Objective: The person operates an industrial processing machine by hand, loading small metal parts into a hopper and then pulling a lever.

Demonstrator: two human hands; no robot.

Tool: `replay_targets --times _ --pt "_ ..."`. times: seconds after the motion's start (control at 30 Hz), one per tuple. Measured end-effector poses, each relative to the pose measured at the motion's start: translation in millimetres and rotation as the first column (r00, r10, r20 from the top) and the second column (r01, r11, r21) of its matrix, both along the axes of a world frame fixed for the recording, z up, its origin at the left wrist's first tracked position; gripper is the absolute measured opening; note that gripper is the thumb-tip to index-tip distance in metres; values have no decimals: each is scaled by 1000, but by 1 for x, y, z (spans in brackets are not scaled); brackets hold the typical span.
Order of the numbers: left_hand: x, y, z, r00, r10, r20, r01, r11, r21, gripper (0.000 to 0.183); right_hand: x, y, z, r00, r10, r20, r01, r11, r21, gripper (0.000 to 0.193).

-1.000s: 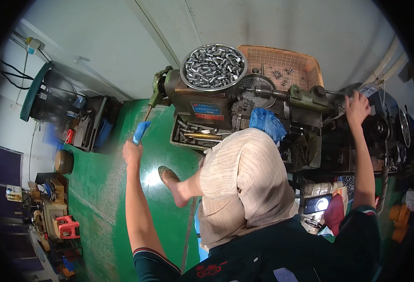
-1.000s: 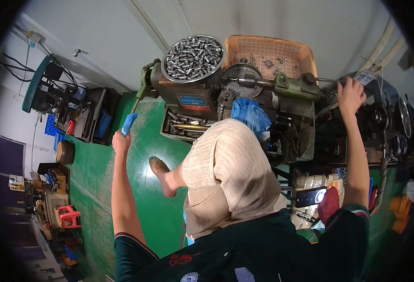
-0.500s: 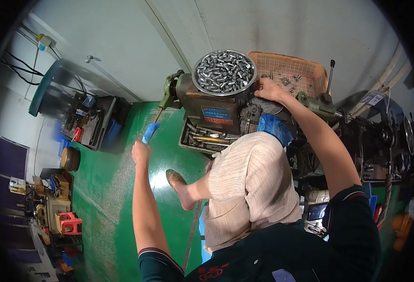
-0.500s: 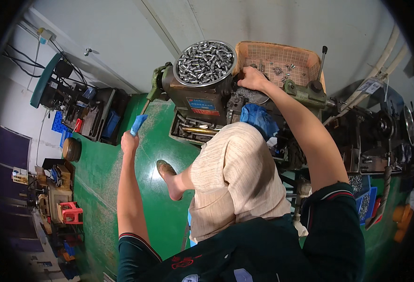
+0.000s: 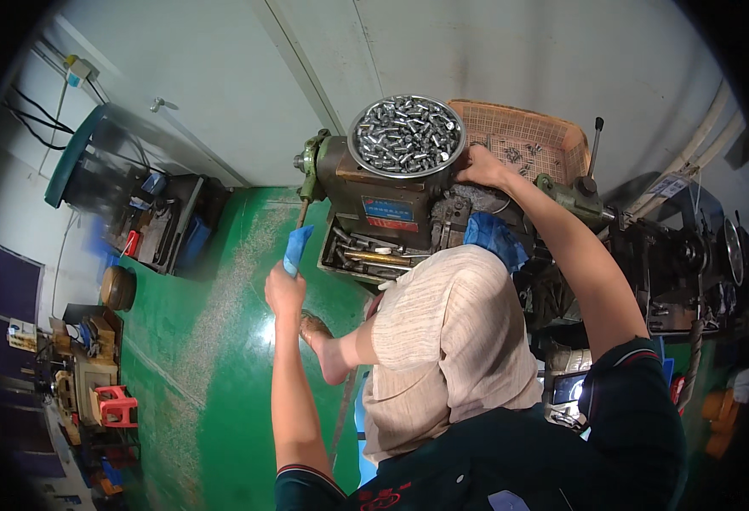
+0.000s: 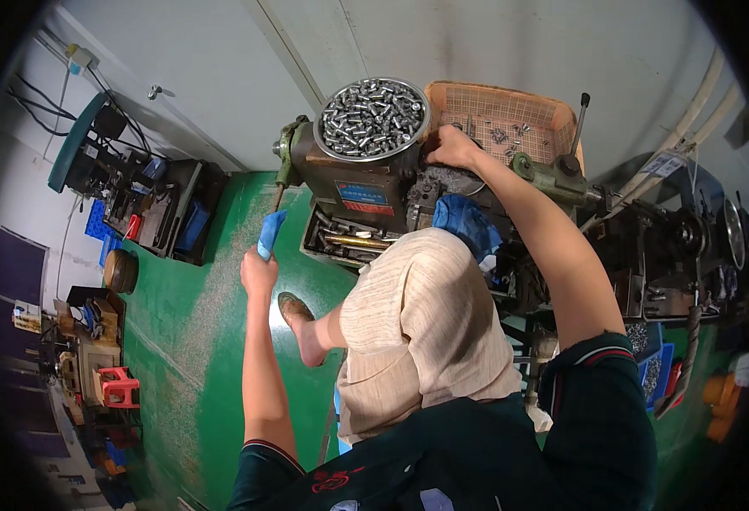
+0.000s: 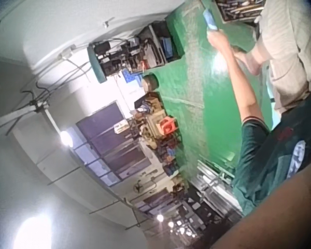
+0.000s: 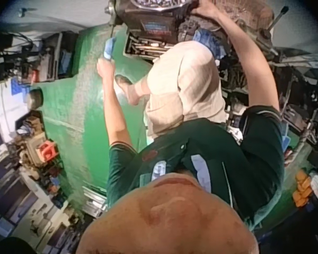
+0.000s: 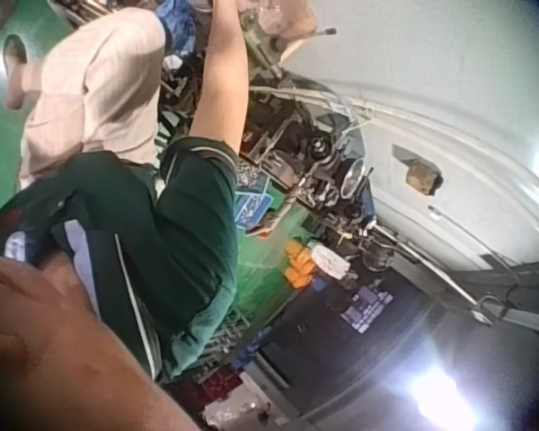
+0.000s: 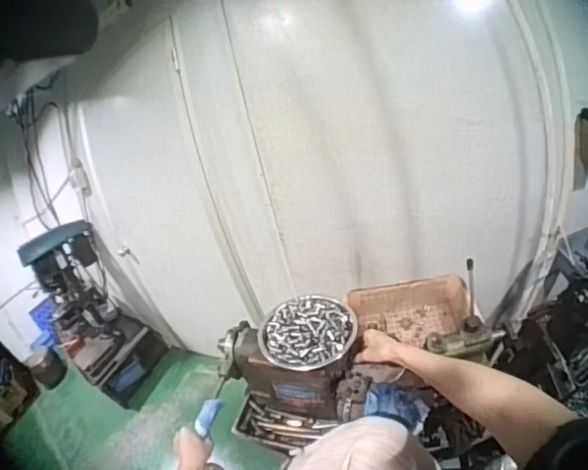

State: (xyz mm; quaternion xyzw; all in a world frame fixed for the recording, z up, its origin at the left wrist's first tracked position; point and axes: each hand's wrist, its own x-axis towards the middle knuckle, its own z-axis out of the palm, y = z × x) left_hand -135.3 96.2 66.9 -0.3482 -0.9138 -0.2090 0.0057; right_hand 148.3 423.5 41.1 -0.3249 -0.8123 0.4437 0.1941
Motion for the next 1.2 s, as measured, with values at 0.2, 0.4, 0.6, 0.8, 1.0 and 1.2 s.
replay_targets --times 0.2,0.4,0.6,0.8,1.0,1.2 --pt "0 -1 -3 1000 5 3 -5 1000 -1 18 25 -5 59 912 -156 380 96 981 171 20" --pt "0 -1 0 1000 10 5 -10 1000 1 18 7 -21 120 825 -562 -59 524 721 454 14" --pt "-2 -2 -2 1000 21 0 -21 1000 5 17 -29 -33 133 975 -224 1 143 624 768 21" --pt "2 0 2 1000 15 7 -15 1000 -5 17 -27 -23 133 967 -226 121 76 703 707 20" --pt "-1 -1 -1 1000 19 -3 -19 1000 1 18 -16 -8 131 989 -111 -96 140 908 394 20" --pt "-1 -1 1 1000 23 10 -23 1000 -17 19 15 4 111 943 -304 -136 333 855 398 19"
